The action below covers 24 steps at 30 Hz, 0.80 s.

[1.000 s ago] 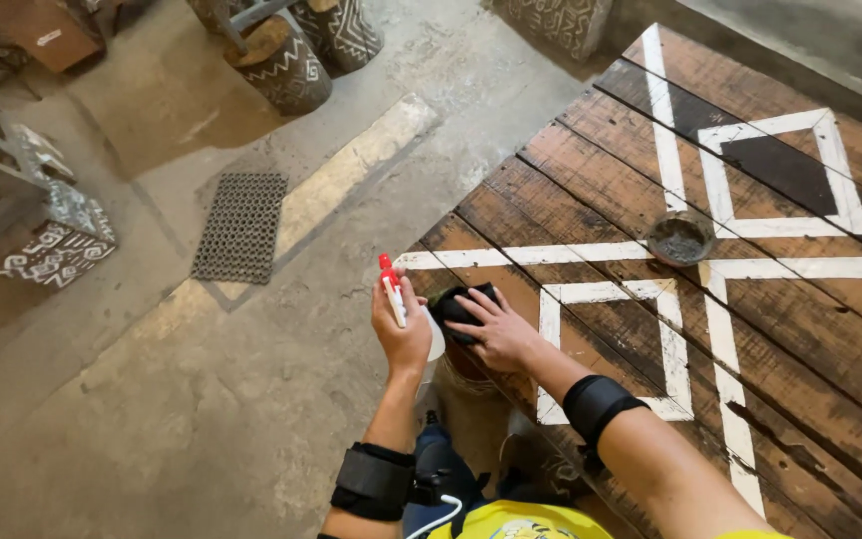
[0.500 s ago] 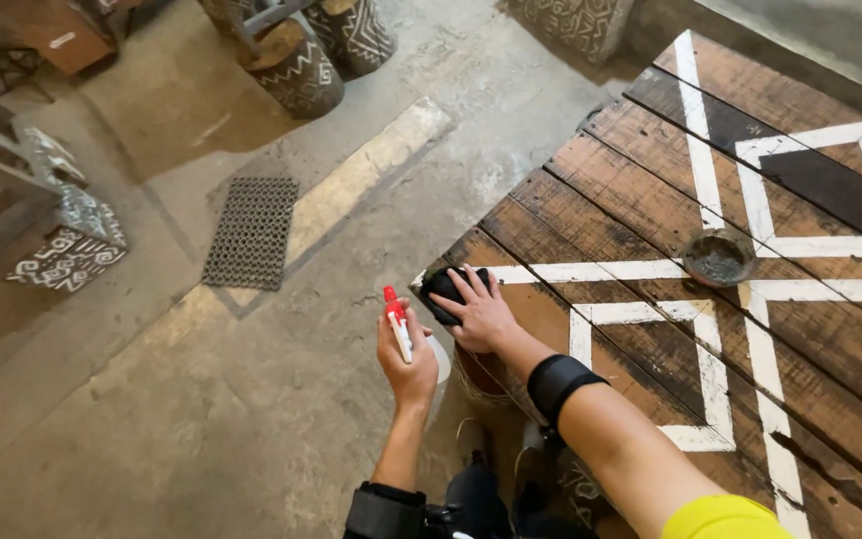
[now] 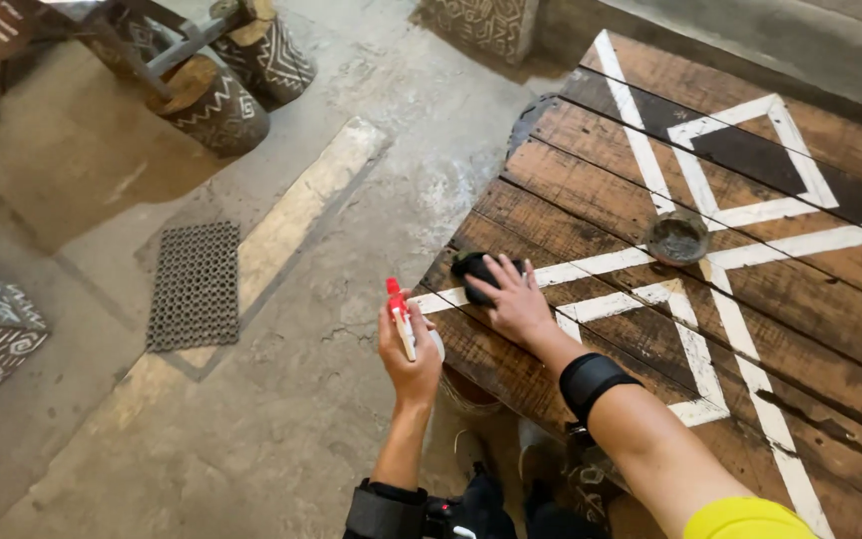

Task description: The person wipes the surface of a wooden table with a cloth while holding a spray bottle, then moves to wipe a small wooden stool, and finally wipes another wooden table with a different geometric pattern. The person uses a cloth to clean the surfaces.

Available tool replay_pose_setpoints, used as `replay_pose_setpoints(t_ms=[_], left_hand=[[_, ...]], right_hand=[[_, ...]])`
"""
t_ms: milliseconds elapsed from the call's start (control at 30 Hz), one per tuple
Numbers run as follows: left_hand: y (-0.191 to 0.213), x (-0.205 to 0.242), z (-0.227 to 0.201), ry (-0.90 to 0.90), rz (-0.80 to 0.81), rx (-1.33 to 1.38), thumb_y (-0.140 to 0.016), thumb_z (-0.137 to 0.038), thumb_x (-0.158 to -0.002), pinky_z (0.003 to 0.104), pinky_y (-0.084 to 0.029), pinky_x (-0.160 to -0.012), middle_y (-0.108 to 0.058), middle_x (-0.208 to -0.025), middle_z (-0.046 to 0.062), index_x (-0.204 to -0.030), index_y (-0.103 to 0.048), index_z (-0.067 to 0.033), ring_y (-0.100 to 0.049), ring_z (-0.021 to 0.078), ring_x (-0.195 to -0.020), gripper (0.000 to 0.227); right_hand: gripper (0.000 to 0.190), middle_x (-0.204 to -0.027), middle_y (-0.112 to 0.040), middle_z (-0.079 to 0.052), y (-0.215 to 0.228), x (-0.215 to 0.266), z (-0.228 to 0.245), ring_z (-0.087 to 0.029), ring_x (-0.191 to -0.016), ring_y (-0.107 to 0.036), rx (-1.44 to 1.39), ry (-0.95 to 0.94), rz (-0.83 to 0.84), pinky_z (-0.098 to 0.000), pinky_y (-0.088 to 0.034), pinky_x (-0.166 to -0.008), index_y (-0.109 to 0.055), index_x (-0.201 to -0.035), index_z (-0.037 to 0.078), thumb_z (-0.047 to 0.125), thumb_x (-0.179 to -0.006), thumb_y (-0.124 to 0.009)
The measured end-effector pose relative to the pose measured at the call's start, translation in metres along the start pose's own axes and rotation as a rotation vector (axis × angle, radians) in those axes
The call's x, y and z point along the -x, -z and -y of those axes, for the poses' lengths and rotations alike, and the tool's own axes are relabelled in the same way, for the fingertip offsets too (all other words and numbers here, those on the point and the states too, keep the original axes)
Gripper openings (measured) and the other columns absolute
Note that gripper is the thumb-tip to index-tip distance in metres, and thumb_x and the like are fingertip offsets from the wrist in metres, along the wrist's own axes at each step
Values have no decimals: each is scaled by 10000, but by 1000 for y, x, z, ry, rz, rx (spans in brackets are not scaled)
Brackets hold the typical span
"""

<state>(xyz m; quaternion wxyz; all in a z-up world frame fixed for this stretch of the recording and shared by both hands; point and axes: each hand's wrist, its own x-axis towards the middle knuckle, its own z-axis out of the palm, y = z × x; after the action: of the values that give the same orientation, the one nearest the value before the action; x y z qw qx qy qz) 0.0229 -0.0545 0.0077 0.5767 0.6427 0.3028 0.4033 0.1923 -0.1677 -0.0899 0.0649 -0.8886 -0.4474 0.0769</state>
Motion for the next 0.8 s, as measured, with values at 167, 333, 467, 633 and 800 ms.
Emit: replay_pose_setpoints(t_ms=[167,333,467,633,800], left_hand=[[-6,6,-7,1,49,4,-563,-129,-1049,274,-553,-639,-704,-1020,81,-1246,-615,1,-660,119,-709,242],[-5,25,-3,-78,-7,-5,-571,-111,-1058,276,-558,-658,-702,-1015,86,-1226,-625,3,-665,124,-739,210],[-6,48,-7,-118,-97,-87,-574,-103,-1039,279,-565,-632,-689,-1034,92,-1204,-633,2,-664,137,-723,205],[-21,73,4,-129,-154,-86,-572,-105,-1041,278,-584,-628,-683,-1058,90,-1180,-623,5,-676,141,-798,185],[-38,98,-3,-20,-82,-34,-592,-119,-1051,281,-582,-663,-701,-1029,83,-1184,-640,-6,-677,140,-775,181]], right_hand=[[768,-1689,-186,-97,-17,1,-10,-323,-1559,-144,-5,-116,-65,-621,-79,-1227,-352,-1553,412,324,-855,-659],[787,-1677,-182,-183,-33,15,11,-403,-1541,-131,-35,-149,-111,-648,-88,-1196,-349,-1566,356,295,-841,-649],[768,-1670,-211,-164,-28,44,23,-393,-1554,-124,-34,179,-10,-658,-83,-1213,-396,-1546,376,256,-828,-642],[730,-1663,-234,-124,-3,83,10,-352,-1563,-128,-100,455,104,-655,-78,-1199,-454,-1520,434,251,-839,-641],[553,-1655,-274,-60,-7,124,-23,-310,-1557,-148,-94,506,183,-584,-65,-1240,-540,-1431,398,372,-891,-659]])
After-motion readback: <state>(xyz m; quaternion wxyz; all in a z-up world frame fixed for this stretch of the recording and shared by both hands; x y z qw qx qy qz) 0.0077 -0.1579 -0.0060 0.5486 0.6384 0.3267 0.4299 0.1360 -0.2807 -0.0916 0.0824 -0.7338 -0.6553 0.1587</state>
